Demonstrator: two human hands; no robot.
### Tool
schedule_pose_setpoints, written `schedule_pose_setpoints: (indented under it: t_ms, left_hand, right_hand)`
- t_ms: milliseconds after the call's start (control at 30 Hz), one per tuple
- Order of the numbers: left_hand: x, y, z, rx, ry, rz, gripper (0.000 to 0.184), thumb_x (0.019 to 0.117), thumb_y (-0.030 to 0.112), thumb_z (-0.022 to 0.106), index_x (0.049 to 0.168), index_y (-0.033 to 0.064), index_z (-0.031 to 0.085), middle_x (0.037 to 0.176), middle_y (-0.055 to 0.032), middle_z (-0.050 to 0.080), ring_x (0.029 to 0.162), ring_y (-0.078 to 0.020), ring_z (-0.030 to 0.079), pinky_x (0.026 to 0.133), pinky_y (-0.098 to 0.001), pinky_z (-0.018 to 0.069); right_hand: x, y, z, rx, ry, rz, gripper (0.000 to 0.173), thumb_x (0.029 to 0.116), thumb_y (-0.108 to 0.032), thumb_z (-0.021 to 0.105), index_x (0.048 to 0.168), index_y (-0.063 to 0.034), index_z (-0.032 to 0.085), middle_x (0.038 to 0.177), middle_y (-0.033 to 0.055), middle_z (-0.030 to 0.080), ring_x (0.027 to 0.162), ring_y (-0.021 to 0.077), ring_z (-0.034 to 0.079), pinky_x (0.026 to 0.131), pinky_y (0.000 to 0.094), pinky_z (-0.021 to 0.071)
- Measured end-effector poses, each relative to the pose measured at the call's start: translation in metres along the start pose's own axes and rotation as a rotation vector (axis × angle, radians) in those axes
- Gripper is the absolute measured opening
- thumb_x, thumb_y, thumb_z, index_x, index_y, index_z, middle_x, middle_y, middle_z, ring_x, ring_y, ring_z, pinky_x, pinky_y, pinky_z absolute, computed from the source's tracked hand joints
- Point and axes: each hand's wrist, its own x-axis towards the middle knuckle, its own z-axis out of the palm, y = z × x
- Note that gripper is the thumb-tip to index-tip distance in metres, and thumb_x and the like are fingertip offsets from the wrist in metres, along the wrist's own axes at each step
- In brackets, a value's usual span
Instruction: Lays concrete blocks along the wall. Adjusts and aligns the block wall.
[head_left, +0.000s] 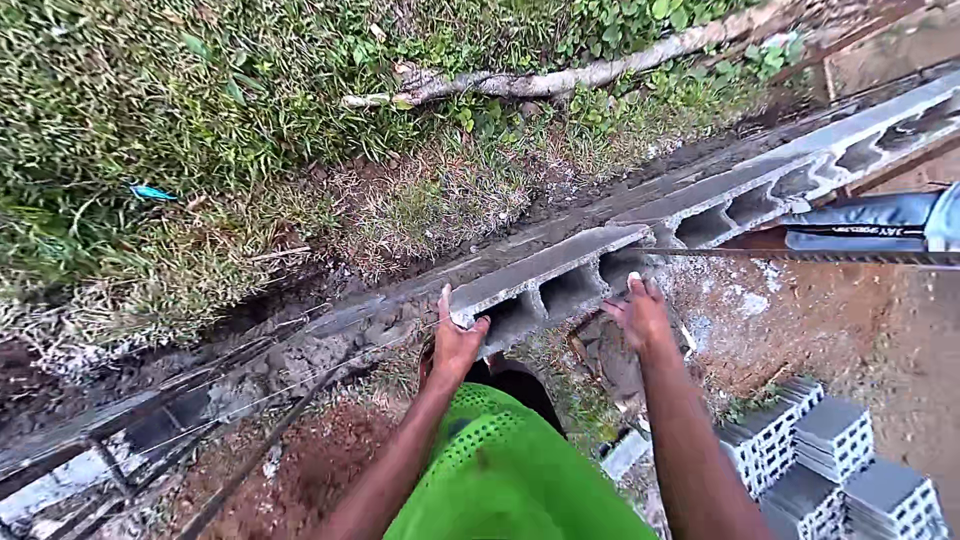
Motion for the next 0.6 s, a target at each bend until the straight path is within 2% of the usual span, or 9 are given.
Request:
schedule_pose_setpoints:
  t_ms: [67, 200, 333, 467, 567, 600]
  left_hand:
    - [-0.0010, 0.0019, -0.0016, 0.020, -0.004, -0.009, 0.098, 0.0820, 0.014, 0.080, 0.162, 0.0101, 0.024, 0.144, -0.0183, 0.057, 0.128, -0.0218, 0.061, 0.106, -0.0404, 0.0537]
    - [-0.0011, 0.0043, -0.0010, 0.000, 0.010, 0.062, 0.092, 0.0790, 0.006, 0.078, 0.157, 0.0009, 0.030, 0.148, -0.0186, 0.052, 0.132, -0.0195, 0.057, 0.108, -0.0353, 0.0514]
    - [-0.0021, 0.0066, -0.0007, -0.001, 0.028, 0.049, 0.094, 0.0769, 0.003, 0.078, 0.157, 0.0000, 0.029, 0.150, -0.0189, 0.050, 0.132, -0.0183, 0.057, 0.108, -0.0334, 0.0510]
    - [-0.0024, 0.0076, -0.0011, 0.014, 0.022, 0.036, 0.095, 0.0766, 0.003, 0.077, 0.158, 0.0009, 0.029, 0.154, -0.0183, 0.047, 0.135, -0.0171, 0.054, 0.109, -0.0316, 0.0494]
    - [-0.0023, 0.0081, 0.0004, -0.013, 0.015, 0.054, 0.092, 0.0760, 0.000, 0.077, 0.156, -0.0018, 0.030, 0.152, -0.0183, 0.048, 0.133, -0.0167, 0.056, 0.108, -0.0302, 0.0508]
    - [-0.0026, 0.0088, 0.0013, -0.018, 0.015, 0.058, 0.091, 0.0756, -0.001, 0.076, 0.155, -0.0028, 0.031, 0.152, -0.0190, 0.048, 0.133, -0.0170, 0.055, 0.108, -0.0297, 0.0506]
  right_hand:
    - [0.0001, -0.0007, 0.0030, -0.022, 0.029, 0.019, 0.057, 0.1133, -0.028, 0.040, 0.160, -0.0038, 0.019, 0.149, 0.0284, 0.041, 0.103, 0.0347, 0.069, 0.081, 0.0458, 0.0629]
    - [0.0026, -0.0007, 0.0034, -0.031, 0.044, 0.030, 0.061, 0.1130, -0.029, 0.041, 0.162, -0.0045, 0.015, 0.151, 0.0285, 0.040, 0.108, 0.0349, 0.068, 0.085, 0.0465, 0.0622]
    - [0.0025, -0.0001, 0.0045, -0.013, 0.049, 0.039, 0.056, 0.1133, -0.030, 0.040, 0.159, -0.0047, 0.019, 0.141, 0.0246, 0.048, 0.101, 0.0295, 0.069, 0.082, 0.0440, 0.0621]
    - [0.0014, -0.0023, 0.0050, -0.001, 0.053, 0.048, 0.056, 0.1133, -0.028, 0.040, 0.159, -0.0053, 0.018, 0.139, 0.0228, 0.049, 0.100, 0.0277, 0.069, 0.081, 0.0430, 0.0618]
    - [0.0030, -0.0018, 0.0038, 0.005, 0.063, 0.050, 0.053, 0.1131, -0.027, 0.040, 0.157, -0.0047, 0.021, 0.131, 0.0199, 0.051, 0.097, 0.0258, 0.068, 0.079, 0.0419, 0.0621]
    - [0.0031, -0.0014, 0.0026, 0.004, 0.067, 0.054, 0.054, 0.1130, -0.027, 0.040, 0.158, -0.0050, 0.022, 0.134, 0.0211, 0.051, 0.099, 0.0269, 0.068, 0.081, 0.0423, 0.0619]
